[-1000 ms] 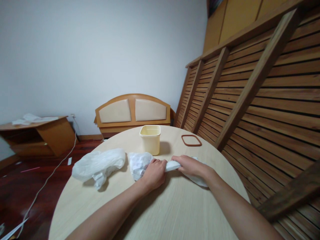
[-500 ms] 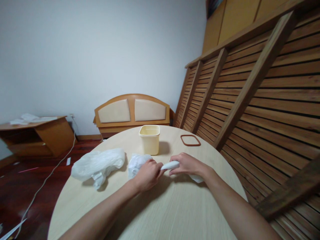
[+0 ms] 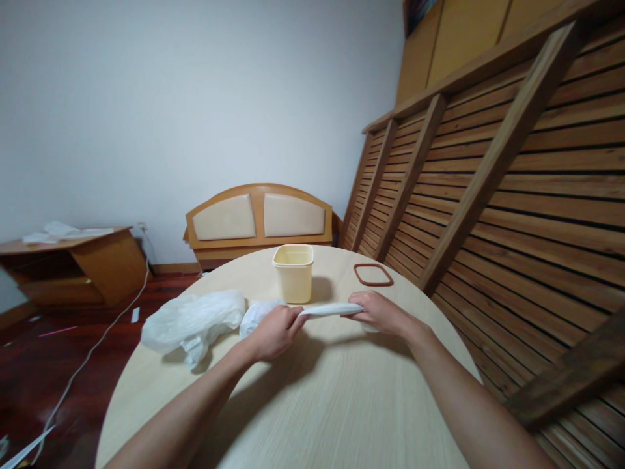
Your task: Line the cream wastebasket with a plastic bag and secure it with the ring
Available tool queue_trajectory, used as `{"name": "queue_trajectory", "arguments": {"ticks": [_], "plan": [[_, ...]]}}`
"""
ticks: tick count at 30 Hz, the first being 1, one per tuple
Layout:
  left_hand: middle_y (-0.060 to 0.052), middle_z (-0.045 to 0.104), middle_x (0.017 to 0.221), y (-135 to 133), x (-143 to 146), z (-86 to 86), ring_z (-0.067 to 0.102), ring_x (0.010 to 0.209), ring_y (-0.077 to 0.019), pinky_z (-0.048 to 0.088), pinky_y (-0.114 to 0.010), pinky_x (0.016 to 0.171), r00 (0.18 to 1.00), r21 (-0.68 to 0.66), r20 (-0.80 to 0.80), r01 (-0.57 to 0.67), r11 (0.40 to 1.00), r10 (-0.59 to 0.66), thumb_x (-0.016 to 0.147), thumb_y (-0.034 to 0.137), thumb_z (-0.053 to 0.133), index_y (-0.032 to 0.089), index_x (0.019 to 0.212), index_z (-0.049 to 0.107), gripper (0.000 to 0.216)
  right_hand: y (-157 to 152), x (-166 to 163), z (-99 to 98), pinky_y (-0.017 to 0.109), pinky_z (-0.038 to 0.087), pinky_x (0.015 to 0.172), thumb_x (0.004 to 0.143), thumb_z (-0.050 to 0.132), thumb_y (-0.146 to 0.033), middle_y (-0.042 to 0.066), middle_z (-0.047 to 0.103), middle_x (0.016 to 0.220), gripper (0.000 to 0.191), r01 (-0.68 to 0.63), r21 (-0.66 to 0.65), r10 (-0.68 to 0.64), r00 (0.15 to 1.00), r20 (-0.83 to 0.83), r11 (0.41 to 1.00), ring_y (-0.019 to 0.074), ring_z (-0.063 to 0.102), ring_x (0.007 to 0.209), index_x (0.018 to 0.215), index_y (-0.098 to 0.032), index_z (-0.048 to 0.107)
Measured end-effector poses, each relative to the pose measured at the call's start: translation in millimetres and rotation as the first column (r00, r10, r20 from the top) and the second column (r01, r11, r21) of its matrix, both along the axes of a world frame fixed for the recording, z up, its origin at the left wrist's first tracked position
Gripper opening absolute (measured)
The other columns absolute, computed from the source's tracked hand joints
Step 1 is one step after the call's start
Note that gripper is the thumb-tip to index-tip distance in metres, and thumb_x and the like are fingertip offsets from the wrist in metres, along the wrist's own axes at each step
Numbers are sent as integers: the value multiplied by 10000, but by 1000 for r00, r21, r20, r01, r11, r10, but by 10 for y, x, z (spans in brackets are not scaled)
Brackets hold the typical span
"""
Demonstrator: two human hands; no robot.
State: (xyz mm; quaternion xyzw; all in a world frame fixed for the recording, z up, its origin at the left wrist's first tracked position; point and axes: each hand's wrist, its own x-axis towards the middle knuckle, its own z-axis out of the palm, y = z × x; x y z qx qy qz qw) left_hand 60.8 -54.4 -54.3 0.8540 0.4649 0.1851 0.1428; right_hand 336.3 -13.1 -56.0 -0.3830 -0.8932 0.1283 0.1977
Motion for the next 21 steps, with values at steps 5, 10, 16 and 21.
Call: {"name": "queue_trajectory", "arguments": {"ticks": [5, 10, 16, 21], "plan": [[-30, 625, 699, -9, -29, -5, 541, 637, -166, 364, -275, 605, 999, -62, 34, -19, 998, 21, 951, 336, 424, 168, 813, 630, 299, -4, 44, 21, 254, 365, 594, 900, 612, -319, 52, 712, 719, 209, 82, -29, -80, 995, 57, 996, 173, 624, 652, 787, -176, 715], [-96, 722, 1039, -104, 40, -17, 637, 837, -217, 475, -332, 758, 980, -98, 200, 26, 995, -6, 871, 414, 602, 178, 1313, 514, 509, -75, -41, 106, 254, 335, 575, 857, 672, -367, 50, 719, 713, 211, 86, 19, -87, 991, 100, 996, 181, 630, 652, 749, -187, 692], [-93, 710, 1058, -224, 176, -41, 648, 935, -215, 487, -349, 854, 923, -219, 379, 160, 963, -67, 929, 365, 561, 187, 1354, 502, 465, -190, -172, 144, 259, 304, 565, 789, 683, -650, 38, 704, 688, 454, 31, 48, -36, 993, 110, 998, 177, 601, 623, 759, -196, 688], [7, 579, 803, -203, 167, 3, 514, 642, -112, 422, -242, 634, 814, -334, 577, 307, 891, -64, 969, 305, 465, 180, 1286, 511, 344, -138, -158, 102, 261, 293, 569, 838, 531, -757, 18, 634, 641, 597, 23, 32, -25, 998, 55, 999, 152, 533, 584, 720, -184, 648]]}}
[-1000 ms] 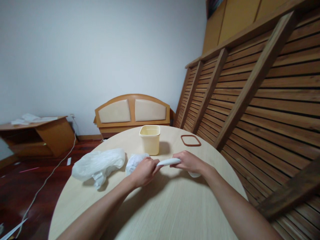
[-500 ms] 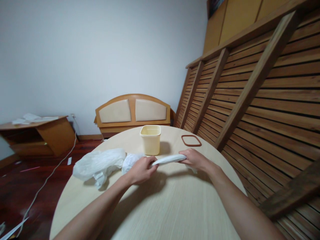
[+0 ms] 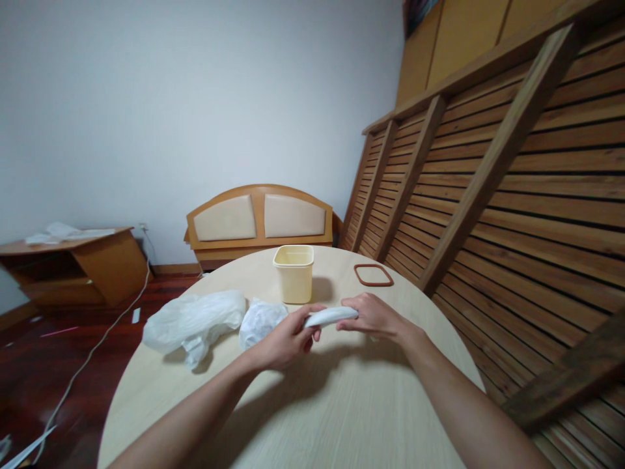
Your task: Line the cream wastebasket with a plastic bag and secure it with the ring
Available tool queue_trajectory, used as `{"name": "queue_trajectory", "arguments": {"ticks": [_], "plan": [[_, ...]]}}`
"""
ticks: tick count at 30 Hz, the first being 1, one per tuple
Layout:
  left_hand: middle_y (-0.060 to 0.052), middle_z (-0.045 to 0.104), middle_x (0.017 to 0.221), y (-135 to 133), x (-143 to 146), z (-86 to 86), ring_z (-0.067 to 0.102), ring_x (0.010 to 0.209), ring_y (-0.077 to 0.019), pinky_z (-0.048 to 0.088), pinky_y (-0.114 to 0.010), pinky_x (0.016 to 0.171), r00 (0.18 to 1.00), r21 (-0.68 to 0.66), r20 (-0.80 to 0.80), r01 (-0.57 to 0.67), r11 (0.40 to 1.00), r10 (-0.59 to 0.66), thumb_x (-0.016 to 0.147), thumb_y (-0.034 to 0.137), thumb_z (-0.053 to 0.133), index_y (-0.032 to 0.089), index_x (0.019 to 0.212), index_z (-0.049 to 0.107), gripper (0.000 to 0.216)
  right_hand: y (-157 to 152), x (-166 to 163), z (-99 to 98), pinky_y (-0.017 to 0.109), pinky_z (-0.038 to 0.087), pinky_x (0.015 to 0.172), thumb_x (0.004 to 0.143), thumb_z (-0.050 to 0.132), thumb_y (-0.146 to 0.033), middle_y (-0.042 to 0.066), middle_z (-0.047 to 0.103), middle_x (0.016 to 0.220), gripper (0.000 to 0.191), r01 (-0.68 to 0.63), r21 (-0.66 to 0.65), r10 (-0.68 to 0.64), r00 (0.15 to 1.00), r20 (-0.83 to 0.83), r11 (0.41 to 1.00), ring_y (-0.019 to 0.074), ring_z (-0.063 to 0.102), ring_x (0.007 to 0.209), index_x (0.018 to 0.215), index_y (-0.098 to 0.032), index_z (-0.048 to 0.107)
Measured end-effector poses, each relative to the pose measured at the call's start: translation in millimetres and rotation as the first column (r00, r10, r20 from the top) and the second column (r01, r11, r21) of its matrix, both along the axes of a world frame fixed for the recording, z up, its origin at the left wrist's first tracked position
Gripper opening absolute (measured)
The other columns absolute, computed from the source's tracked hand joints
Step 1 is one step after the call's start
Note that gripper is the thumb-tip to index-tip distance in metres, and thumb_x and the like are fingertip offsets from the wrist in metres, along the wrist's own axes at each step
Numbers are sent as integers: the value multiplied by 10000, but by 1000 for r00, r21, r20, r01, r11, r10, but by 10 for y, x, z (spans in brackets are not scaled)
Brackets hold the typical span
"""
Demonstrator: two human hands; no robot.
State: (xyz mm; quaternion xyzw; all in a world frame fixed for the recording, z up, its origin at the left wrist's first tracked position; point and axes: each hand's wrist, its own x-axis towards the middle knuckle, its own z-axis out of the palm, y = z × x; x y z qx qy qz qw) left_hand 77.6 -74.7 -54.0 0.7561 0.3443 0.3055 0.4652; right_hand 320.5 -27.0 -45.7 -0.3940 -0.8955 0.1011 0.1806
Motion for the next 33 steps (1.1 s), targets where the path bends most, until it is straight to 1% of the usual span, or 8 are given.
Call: {"name": "queue_trajectory", "arguments": {"ticks": [4, 12, 17, 22, 25, 28, 30, 33], "plan": [[34, 497, 768, 63, -70, 19, 410, 628, -101, 337, -230, 590, 986, -28, 161, -45, 999, 49, 972, 425, 485, 203, 1154, 520, 290, 51, -19, -65, 262, 313, 588, 958, 371, -682, 19, 617, 673, 589, -8, -16, 7, 998, -63, 1000, 151, 525, 607, 803, -181, 638], [10, 536, 764, 176, -159, 69, 404, 623, -87, 316, -233, 604, 917, -144, 385, -53, 988, 105, 849, 421, 665, 155, 890, 595, 279, 34, -130, -110, 254, 382, 654, 967, 499, -385, 28, 688, 799, 239, 51, -32, -56, 985, -162, 998, 161, 608, 704, 870, -201, 617], [-49, 648, 872, 186, -162, 97, 481, 661, -93, 385, -241, 669, 816, -198, 541, -112, 974, 204, 784, 378, 760, 132, 947, 666, 310, 10, -211, -116, 280, 421, 692, 988, 487, -371, 60, 708, 883, 208, 85, 72, -73, 986, -152, 994, 197, 646, 780, 963, -206, 611], [-61, 701, 1019, 238, -176, 51, 523, 686, -81, 411, -219, 680, 732, -217, 629, -159, 963, 262, 786, 361, 787, 164, 1077, 702, 361, 20, -238, -215, 306, 508, 776, 1006, 474, -340, 72, 712, 1153, 352, -26, 86, 52, 945, -324, 996, 213, 705, 947, 1348, -256, 474], [-79, 668, 1235, 265, -188, 44, 534, 696, -63, 446, -225, 737, 729, -163, 637, -189, 968, 249, 836, 335, 753, 195, 1154, 696, 352, 50, -224, -265, 329, 533, 808, 1003, 482, -304, 72, 673, 1273, 401, -26, 206, 94, 941, -325, 978, 229, 703, 1026, 1399, -290, 427], [-85, 614, 1349, 262, -197, 56, 568, 752, -83, 478, -251, 796, 790, -41, 572, -242, 970, 221, 903, 322, 674, 221, 1256, 648, 368, 59, -220, -258, 330, 543, 800, 1003, 470, -243, 62, 694, 1202, 361, -17, 276, 84, 969, -233, 961, 222, 708, 983, 1361, -284, 481], [-90, 584, 1387, 251, -202, 45, 594, 816, -109, 492, -281, 838, 868, 120, 454, -285, 951, 203, 946, 290, 596, 232, 1327, 592, 385, 41, -233, -229, 315, 543, 790, 994, 478, -208, 55, 702, 1111, 349, -20, 303, 67, 987, -145, 953, 210, 701, 947, 1335, -271, 521], [-116, 556, 1412, 243, -214, -29, 619, 883, -146, 512, -330, 874, 956, 410, 214, -274, 870, 201, 970, 210, 486, 238, 1428, 471, 459, -17, -280, -179, 282, 529, 737, 965, 518, -161, 49, 683, 1013, 335, -26, 357, 33, 999, -14, 934, 192, 679, 886, 1282, -253, 576]]}}
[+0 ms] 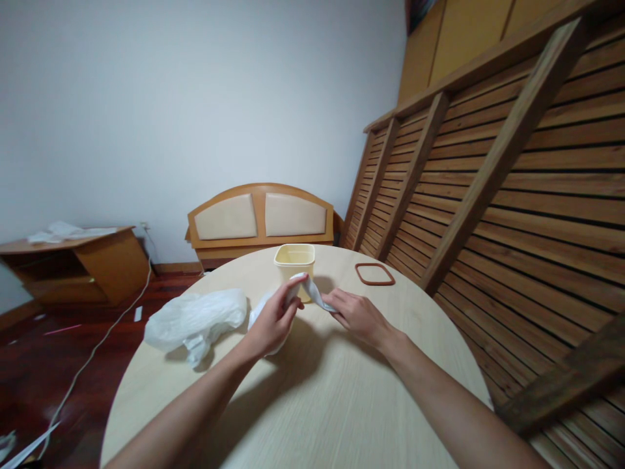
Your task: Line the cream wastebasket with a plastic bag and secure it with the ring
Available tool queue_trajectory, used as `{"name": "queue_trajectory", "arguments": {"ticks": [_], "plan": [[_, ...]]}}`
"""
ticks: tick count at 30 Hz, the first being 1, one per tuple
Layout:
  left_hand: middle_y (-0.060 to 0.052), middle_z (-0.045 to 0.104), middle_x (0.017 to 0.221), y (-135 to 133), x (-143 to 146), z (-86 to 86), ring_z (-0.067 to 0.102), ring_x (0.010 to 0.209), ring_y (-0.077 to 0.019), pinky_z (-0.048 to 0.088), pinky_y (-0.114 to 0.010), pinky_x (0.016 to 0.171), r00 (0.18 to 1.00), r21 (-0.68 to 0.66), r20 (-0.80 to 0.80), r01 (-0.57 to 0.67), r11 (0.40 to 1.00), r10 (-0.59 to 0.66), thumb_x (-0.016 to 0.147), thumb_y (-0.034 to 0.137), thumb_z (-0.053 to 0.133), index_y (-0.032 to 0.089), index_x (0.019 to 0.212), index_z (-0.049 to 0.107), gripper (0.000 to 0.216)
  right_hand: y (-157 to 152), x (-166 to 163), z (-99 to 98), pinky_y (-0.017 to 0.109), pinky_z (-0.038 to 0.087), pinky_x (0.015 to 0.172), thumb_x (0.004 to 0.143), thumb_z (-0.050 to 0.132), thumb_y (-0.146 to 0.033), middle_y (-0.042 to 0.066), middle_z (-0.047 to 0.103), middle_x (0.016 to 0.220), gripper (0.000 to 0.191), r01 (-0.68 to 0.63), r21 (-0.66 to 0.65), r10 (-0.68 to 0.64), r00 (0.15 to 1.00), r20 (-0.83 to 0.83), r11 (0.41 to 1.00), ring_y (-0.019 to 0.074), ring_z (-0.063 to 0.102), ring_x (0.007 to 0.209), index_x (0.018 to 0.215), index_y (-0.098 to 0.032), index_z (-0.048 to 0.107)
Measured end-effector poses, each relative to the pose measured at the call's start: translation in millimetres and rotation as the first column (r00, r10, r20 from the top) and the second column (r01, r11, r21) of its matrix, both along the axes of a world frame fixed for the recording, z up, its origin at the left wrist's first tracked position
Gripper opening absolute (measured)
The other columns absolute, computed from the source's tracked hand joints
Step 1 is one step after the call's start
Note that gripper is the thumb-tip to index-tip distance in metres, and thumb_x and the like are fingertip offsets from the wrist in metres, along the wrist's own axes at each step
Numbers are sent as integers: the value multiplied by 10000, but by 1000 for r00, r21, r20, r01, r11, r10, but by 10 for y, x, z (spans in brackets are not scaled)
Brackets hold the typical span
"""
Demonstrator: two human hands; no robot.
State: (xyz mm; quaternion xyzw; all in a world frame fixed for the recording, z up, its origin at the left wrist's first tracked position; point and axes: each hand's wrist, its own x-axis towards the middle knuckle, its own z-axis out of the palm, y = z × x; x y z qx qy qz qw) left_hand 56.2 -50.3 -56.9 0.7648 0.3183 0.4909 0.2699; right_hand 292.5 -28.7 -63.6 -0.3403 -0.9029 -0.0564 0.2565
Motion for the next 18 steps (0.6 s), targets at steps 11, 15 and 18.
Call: {"name": "queue_trajectory", "arguments": {"ticks": [11, 15, 18], "plan": [[-160, 548, 1404, 47, -35, -177, 570, 1165, -277, 496, -481, 979, 814, 418, -524, -10, 908, 250, 804, 29, 469, 221, 1561, 83, 871, -156, -197, 4, 295, 517, 675, 878, 573, -67, 80, 661, 1055, 257, -86, 48, 80, 990, 118, 995, 205, 641, 893, 1086, -203, 638], [-170, 573, 1340, 91, -58, -228, 553, 1165, -287, 493, -502, 972, 770, 396, -585, -5, 918, 256, 781, 6, 447, 200, 1558, 103, 872, -126, -187, -23, 329, 546, 813, 841, 593, -34, 64, 665, 1092, 333, -171, 16, 169, 984, 60, 985, 204, 640, 987, 1126, -206, 585], [-185, 560, 1345, 73, -76, -231, 551, 1192, -297, 480, -514, 993, 781, 341, -600, 54, 939, 173, 810, 50, 489, 193, 1564, 85, 867, -101, -176, -43, 343, 548, 864, 839, 582, -24, 63, 672, 1064, 291, -271, 15, 271, 962, -7, 962, 198, 638, 996, 1071, -200, 576]]}}
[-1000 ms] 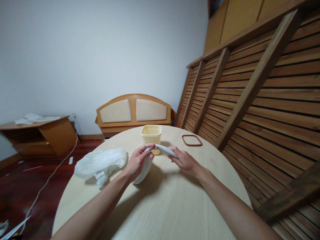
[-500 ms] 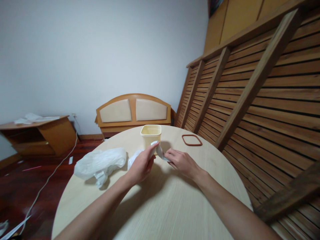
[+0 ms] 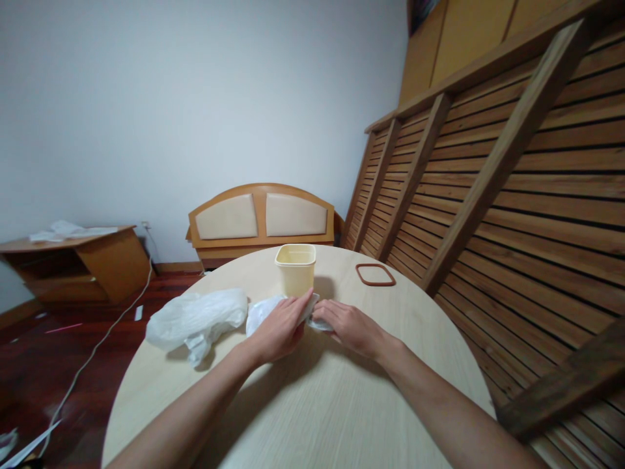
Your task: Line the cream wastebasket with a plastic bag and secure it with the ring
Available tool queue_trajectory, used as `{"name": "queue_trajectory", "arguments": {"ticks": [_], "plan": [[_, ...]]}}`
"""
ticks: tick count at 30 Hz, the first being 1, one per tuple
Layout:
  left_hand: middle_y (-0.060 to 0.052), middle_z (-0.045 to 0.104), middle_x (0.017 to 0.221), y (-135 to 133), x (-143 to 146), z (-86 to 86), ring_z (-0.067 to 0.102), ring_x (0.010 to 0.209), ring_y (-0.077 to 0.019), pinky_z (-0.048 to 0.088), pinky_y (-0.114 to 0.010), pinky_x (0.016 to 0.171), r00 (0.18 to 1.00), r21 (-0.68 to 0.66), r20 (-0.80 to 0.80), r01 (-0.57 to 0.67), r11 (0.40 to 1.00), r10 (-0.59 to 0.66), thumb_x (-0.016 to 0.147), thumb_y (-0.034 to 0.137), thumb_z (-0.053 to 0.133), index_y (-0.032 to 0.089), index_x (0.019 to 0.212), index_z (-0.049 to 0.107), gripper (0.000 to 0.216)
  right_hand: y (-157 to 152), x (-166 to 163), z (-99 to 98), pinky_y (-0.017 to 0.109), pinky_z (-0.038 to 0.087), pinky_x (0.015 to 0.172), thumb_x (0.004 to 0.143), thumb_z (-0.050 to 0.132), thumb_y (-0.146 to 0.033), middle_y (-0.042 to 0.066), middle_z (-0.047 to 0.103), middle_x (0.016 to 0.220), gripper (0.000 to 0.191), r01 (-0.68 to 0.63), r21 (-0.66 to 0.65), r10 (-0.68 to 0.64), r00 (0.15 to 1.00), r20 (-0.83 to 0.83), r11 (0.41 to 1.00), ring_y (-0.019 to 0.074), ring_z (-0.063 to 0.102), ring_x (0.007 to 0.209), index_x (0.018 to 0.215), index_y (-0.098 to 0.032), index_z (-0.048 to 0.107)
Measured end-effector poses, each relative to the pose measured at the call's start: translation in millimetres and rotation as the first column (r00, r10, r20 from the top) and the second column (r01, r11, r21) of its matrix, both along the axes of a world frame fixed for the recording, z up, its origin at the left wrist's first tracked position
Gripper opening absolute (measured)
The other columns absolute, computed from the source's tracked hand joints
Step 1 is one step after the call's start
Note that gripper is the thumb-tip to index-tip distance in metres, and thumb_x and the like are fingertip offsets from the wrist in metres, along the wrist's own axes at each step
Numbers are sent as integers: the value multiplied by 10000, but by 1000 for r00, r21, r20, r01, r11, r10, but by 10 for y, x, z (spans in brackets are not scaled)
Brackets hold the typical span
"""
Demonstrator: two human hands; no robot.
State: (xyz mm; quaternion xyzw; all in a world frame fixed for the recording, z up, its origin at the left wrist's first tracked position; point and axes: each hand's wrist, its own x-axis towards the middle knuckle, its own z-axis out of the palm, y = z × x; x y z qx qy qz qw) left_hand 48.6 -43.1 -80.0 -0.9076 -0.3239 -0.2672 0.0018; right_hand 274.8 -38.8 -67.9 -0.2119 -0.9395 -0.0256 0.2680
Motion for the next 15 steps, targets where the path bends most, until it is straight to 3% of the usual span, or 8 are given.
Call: {"name": "queue_trajectory", "arguments": {"ticks": [5, 8, 15], "plan": [[-205, 515, 1411, -66, 12, 26, 541, 1243, -329, 456, -542, 1026, 997, -93, 48, 69, 993, -64, 824, 222, 666, 212, 1573, -19, 1015, 0, -4, -8, 327, 557, 869, 887, 590, -84, 62, 669, 1060, 188, -117, -16, 114, 985, -127, 993, 181, 637, 998, 1031, -205, 590], [-180, 575, 1347, -77, 24, 15, 578, 1198, -309, 479, -526, 1002, 996, -147, 75, 56, 988, -46, 870, 201, 623, 224, 1570, 8, 932, -13, 7, 7, 307, 555, 887, 927, 579, -113, 72, 647, 1140, 189, -180, -46, 169, 968, -188, 983, 165, 633, 1058, 1077, -220, 623], [-216, 546, 1369, -126, 4, 70, 592, 1173, -290, 499, -487, 980, 990, -270, 101, 118, 956, -93, 887, 167, 528, 182, 1550, 93, 793, 45, 76, -22, 315, 542, 954, 918, 553, -63, 86, 597, 1233, 278, -236, -100, 187, 916, -354, 967, 171, 619, 1151, 1078, -231, 706]]}}
